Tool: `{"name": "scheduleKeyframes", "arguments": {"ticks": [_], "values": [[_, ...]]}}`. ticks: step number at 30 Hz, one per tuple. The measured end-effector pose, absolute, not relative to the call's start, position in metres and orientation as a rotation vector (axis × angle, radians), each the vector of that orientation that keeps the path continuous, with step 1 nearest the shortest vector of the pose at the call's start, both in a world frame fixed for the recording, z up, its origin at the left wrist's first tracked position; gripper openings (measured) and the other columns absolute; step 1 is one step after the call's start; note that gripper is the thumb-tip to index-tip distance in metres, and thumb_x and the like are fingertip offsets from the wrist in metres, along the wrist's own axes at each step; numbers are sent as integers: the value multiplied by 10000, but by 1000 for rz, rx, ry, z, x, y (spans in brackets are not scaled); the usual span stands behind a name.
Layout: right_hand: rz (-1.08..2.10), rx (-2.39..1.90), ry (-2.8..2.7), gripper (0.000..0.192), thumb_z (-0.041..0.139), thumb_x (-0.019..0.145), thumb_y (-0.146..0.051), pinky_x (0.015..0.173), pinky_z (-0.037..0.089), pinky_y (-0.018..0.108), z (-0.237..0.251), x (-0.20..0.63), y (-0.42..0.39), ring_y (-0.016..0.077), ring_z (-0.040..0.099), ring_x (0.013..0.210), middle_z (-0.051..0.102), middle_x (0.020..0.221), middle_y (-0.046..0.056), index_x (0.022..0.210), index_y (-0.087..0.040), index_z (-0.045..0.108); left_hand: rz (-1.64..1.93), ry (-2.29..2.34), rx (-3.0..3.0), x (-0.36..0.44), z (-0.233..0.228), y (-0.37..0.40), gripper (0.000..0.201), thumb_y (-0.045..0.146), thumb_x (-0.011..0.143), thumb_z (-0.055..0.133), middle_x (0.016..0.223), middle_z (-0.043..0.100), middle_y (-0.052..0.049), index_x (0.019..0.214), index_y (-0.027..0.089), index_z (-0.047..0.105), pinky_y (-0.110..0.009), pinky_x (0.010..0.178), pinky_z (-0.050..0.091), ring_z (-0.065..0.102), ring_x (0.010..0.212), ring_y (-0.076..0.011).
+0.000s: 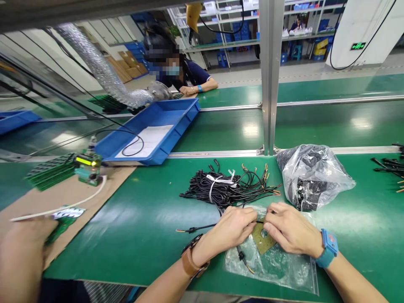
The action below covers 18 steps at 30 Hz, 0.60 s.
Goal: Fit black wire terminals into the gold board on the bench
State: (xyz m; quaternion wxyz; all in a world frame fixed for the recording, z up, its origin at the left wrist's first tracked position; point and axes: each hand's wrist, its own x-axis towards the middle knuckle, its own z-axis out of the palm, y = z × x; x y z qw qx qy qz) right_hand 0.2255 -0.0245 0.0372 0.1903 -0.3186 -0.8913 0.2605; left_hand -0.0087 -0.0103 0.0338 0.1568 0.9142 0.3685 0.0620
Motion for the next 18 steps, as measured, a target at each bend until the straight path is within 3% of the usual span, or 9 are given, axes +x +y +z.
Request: {"name": "scheduleKeyframes", "arguments": {"ticks": [18], "values": [[731, -909, -2470, 415, 262, 1099, -337, 761, 395, 381, 34, 223, -25, 215, 464, 794, 536, 823, 63, 834, -196, 548, 186, 1100, 2583, -7, 32, -10, 140, 152, 893, 579, 740, 638, 13, 768, 194, 532, -321, 554, 191, 607, 647, -157]]}}
